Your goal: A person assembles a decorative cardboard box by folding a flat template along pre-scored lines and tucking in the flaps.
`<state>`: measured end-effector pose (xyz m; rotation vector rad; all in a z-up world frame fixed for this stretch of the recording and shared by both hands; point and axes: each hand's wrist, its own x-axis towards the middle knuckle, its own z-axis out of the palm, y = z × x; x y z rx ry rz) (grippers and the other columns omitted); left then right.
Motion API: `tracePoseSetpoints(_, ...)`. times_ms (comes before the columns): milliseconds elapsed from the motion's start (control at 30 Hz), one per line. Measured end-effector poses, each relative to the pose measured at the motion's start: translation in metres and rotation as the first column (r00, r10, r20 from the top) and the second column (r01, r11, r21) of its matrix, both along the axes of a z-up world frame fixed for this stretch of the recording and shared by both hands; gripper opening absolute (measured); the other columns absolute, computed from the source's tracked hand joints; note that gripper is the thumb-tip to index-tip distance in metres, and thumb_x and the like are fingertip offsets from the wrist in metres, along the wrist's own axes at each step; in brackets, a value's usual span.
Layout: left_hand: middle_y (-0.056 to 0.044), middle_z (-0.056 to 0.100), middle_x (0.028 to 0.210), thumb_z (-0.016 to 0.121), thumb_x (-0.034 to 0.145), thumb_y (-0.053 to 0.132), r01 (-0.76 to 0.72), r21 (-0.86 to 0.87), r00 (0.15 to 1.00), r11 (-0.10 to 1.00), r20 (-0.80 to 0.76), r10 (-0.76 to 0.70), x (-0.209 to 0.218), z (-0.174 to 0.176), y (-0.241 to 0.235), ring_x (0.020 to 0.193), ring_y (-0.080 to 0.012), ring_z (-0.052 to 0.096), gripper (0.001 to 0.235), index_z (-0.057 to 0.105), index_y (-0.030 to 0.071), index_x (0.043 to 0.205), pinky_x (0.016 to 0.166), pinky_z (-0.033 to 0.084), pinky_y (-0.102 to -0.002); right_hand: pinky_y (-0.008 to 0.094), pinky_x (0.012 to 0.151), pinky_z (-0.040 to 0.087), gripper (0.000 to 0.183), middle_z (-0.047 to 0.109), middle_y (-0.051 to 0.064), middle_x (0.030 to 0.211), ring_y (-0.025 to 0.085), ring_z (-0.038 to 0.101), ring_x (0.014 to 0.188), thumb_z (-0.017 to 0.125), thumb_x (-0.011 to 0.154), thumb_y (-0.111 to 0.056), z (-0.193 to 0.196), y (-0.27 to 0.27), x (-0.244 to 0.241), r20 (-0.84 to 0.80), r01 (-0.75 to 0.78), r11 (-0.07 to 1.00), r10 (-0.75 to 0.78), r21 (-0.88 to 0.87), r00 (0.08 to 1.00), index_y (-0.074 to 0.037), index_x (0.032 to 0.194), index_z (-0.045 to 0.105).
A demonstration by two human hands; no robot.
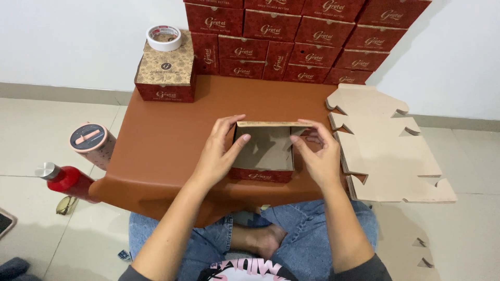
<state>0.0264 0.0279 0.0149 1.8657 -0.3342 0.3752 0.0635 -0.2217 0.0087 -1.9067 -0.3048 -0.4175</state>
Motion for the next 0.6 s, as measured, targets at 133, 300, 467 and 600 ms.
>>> tracePoseSetpoints(133,-0.028,0.048,0.14,0.051,0.098,0.006,0.059,0.135,0.998,0.989,0.018,-0.062,-0.018,0.01,0.004,0.137,-0.0512,0.041,0.049,0.045,0.002,0.146,0.112,0.035,-0.063,0.044,0.106,0.046,0.041,0.069,0.012,0.128,0.029,0.062,0.124,0.075,0.09,-0.01,0.006,-0.007,-0.019,0.039,-0.115,0.991,0.118,-0.072,0.992,-0.012,0.13,0.068)
tracePoseSetpoints(300,-0.025,0.042,0.149,0.044,0.087,-0.004,0.075,0.316,0.996,0.946,0.015,-0.084,-0.025,0.012,0.008,0.135,-0.0495,0.044,0.064,0.038,0.004,0.15,0.106,0.041,-0.062,0.048,0.107,0.045,0.041,0.068,0.014,0.13,0.032,0.061,0.126,0.072,0.09,-0.003,0.007,-0.008,-0.028,0.074,-0.109,0.984,0.12,-0.142,0.99,-0.007,0.13,0.066)
tracePoseSetpoints(467,-0.027,0.041,0.151,0.044,0.087,-0.005,0.05,0.311,0.999,0.949,-0.005,-0.051,-0.028,0.016,0.004,0.134,-0.0514,0.045,0.065,0.036,0.002,0.152,0.103,0.042,-0.065,0.042,0.095,0.054,0.04,0.071,0.01,0.122,0.029,0.067,0.114,0.077,0.086,-0.004,0.002,0.002,-0.027,0.093,-0.034,0.991,0.046,-0.126,0.995,-0.011,0.125,0.068)
tracePoseSetpoints(600,-0.024,0.044,0.149,0.046,0.098,0.005,0.01,0.296,0.999,0.955,0.032,-0.02,-0.026,0.013,0.001,0.133,-0.0484,0.048,0.055,0.037,0.004,0.152,0.101,0.044,-0.063,0.033,0.082,0.06,0.041,0.066,0.011,0.118,0.024,0.07,0.1,0.078,0.087,-0.005,0.002,0.012,-0.024,-0.006,0.007,0.998,-0.007,0.063,1.0,-0.01,0.126,0.066)
